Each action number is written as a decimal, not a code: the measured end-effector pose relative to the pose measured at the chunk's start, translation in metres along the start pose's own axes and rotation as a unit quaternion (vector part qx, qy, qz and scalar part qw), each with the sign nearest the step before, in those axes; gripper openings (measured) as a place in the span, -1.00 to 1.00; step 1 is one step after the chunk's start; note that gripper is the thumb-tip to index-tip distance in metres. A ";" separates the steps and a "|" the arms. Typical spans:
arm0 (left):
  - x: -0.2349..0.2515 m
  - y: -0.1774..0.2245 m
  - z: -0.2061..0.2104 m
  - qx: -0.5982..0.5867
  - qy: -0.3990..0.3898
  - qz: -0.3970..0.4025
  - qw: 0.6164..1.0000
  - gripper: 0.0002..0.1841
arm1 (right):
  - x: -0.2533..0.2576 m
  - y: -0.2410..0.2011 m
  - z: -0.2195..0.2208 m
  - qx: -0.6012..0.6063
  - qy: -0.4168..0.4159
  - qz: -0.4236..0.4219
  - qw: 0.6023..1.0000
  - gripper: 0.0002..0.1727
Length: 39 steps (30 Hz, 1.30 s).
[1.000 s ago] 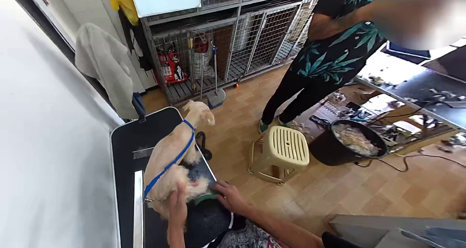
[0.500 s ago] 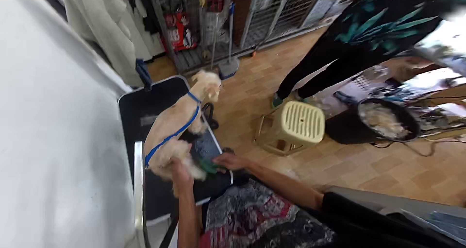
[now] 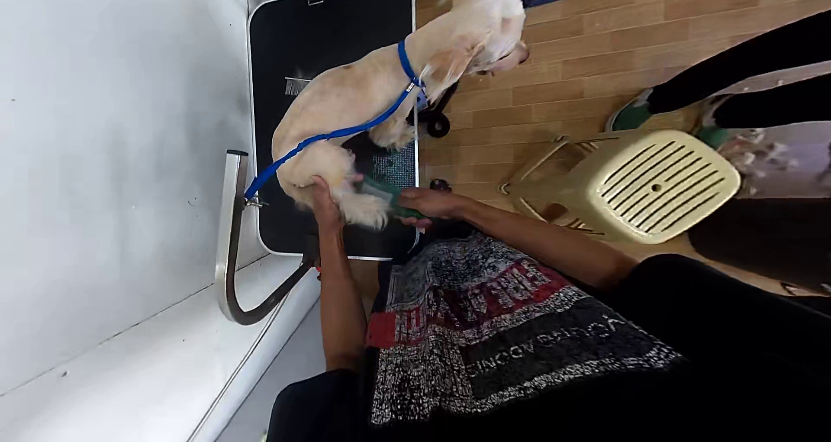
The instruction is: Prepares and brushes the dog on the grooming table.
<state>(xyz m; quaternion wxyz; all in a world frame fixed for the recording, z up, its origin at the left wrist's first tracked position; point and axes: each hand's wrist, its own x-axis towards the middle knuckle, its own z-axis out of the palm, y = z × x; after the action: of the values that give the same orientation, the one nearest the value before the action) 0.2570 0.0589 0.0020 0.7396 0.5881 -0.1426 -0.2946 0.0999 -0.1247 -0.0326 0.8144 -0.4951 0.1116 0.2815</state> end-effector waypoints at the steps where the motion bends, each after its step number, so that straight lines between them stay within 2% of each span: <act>1: 0.001 0.002 0.004 0.027 0.017 -0.008 0.999 -0.23 | -0.016 0.002 -0.008 -0.019 -0.029 -0.007 0.999 -0.58; 3: 0.006 -0.002 0.008 0.029 0.061 -0.022 0.998 -0.26 | -0.053 0.005 -0.028 -0.067 -0.072 -0.012 0.995 -0.65; 5: 0.013 -0.016 0.008 -0.023 0.129 -0.021 0.991 -0.30 | -0.088 0.007 -0.045 -0.089 -0.091 -0.014 0.992 -0.69; 6: 0.016 -0.027 0.008 -0.060 0.154 -0.019 0.986 -0.29 | -0.101 0.010 -0.053 -0.096 -0.070 -0.022 0.993 -0.67; 8: 0.018 -0.043 0.014 -0.118 0.168 -0.007 0.979 -0.24 | -0.114 0.020 -0.068 -0.185 0.039 -0.068 0.980 -0.61; 9: 0.019 -0.047 0.021 -0.131 0.169 -0.002 0.977 -0.24 | -0.114 0.022 -0.075 -0.256 0.103 -0.095 0.956 -0.56; 11: 0.020 -0.047 0.041 -0.122 0.160 -0.001 0.979 -0.19 | -0.102 0.008 -0.082 -0.356 0.150 -0.131 0.913 -0.49; 13: 0.014 -0.047 0.058 -0.121 0.163 -0.007 0.979 -0.13 | -0.080 -0.014 -0.071 -0.412 0.151 -0.171 0.882 -0.46; 16: 0.009 -0.043 0.069 -0.131 0.115 -0.016 0.985 0.02 | -0.046 -0.038 -0.062 -0.454 0.112 -0.217 0.857 -0.48; 19: -0.004 -0.048 0.067 -0.148 0.123 0.004 0.981 -0.13 | -0.042 -0.023 -0.079 -0.501 0.067 -0.158 0.848 -0.49; 23: -0.003 -0.076 0.074 -0.197 0.200 0.002 0.960 -0.38 | -0.071 0.008 -0.135 -0.587 0.119 0.011 0.801 -0.51; 25: -0.007 -0.090 0.066 -0.169 0.212 0.016 0.962 -0.42 | -0.096 0.024 -0.154 -0.568 0.177 0.068 0.801 -0.52; 27: -0.010 -0.099 0.055 -0.137 0.217 0.011 0.967 -0.43 | -0.118 0.037 -0.167 -0.497 0.286 0.082 0.815 -0.52; 30: -0.022 -0.110 0.045 -0.076 0.228 -0.051 0.969 -0.49 | -0.134 0.047 -0.181 -0.378 0.436 0.073 0.813 -0.50; 32: -0.036 -0.126 0.034 0.029 0.251 -0.100 0.962 -0.51 | -0.131 0.042 -0.198 -0.310 0.501 0.058 0.806 -0.51; 34: -0.063 -0.144 0.021 0.164 0.260 -0.143 0.941 -0.43 | -0.119 0.026 -0.214 -0.256 0.535 0.048 0.804 -0.51; 36: -0.088 -0.156 0.012 0.247 0.261 -0.174 0.917 -0.38 | -0.096 -0.007 -0.236 -0.241 0.559 0.019 0.793 -0.51; 39: -0.105 -0.165 0.005 0.249 0.272 -0.197 0.908 -0.39 | -0.056 -0.076 -0.280 -0.297 0.565 -0.095 0.764 -0.51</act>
<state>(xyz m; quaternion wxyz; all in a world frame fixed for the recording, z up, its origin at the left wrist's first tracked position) 0.1276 0.0957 -0.1400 0.5058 0.8268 0.1139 -0.2182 0.1246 -0.4140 -0.0861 0.4387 -0.7896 0.4151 -0.1087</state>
